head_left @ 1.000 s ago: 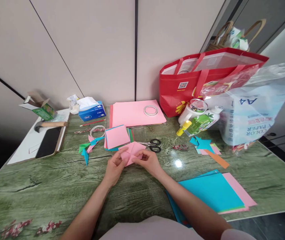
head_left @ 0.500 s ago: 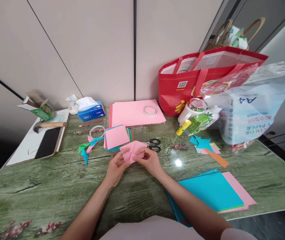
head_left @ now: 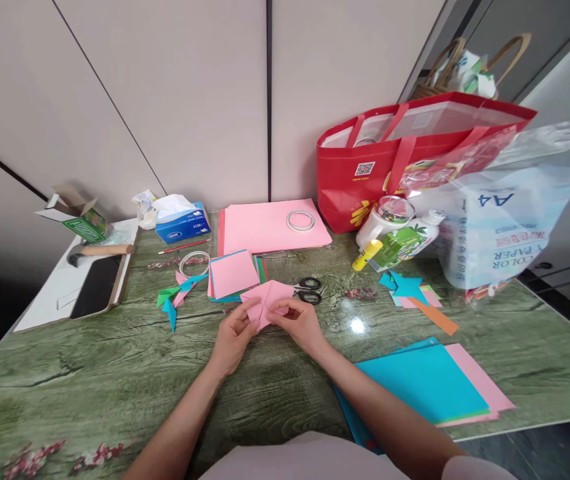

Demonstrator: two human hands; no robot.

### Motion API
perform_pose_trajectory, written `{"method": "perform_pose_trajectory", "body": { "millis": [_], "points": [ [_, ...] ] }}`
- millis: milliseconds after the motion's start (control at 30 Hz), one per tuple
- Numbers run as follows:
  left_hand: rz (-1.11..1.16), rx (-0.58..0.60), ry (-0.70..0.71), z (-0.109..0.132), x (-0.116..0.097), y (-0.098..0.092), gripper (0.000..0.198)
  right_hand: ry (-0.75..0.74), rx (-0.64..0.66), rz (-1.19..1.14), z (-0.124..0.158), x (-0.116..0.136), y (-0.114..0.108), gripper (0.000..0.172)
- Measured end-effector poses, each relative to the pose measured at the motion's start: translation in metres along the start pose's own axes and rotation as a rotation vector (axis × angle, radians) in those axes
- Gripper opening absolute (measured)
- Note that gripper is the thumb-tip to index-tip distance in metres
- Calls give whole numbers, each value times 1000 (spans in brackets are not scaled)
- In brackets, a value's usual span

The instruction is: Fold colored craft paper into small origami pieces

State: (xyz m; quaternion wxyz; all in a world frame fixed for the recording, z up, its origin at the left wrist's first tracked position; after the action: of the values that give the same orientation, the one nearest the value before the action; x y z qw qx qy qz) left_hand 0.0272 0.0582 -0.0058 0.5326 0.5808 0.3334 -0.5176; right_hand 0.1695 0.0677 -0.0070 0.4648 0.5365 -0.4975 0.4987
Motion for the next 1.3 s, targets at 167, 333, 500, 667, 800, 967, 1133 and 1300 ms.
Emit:
{"method": "perform_pose_trajectory", "body": {
  "millis": [167, 333, 500, 667, 800, 967, 1133, 1300],
  "points": [
    [38, 38, -13, 0, 0, 3, 47, 3, -7, -8, 0, -3, 0, 12],
    [12, -9, -1, 0, 1, 2, 46, 22, -14, 14, 1, -5, 0, 15],
    [54, 31, -6, 0, 0, 4, 48, 63, -30, -63, 1, -6, -1, 22],
    [96, 39, -38, 1, -1, 5, 45, 96, -25, -140, 0, -6, -1, 22],
    [96, 42, -40, 0, 0, 5, 48, 101, -37, -139, 0, -5, -1, 24],
    [57, 27, -25, 0, 3, 4, 51, 100, -43, -150, 1, -5, -1, 25],
    [36, 14, -27, 0, 5, 4, 54, 96, -52, -158, 1, -4, -1, 25],
    [15, -29, -16, 1, 4, 5, 51, 94, -47, -149, 1, -2, -1, 26]
  ]
}}
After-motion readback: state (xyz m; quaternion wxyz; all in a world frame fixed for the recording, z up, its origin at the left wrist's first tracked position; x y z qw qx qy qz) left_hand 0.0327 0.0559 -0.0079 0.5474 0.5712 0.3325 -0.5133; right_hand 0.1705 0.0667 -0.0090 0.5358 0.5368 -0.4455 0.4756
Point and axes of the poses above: each hand's wrist, its own z-axis away from the middle knuckle, its own y-axis out of the palm, x = y × z, the point moved 5 cm from there along -z, towards the middle knuckle, and after that the axes turned 3 degrees about x, right-handed, at the moved point
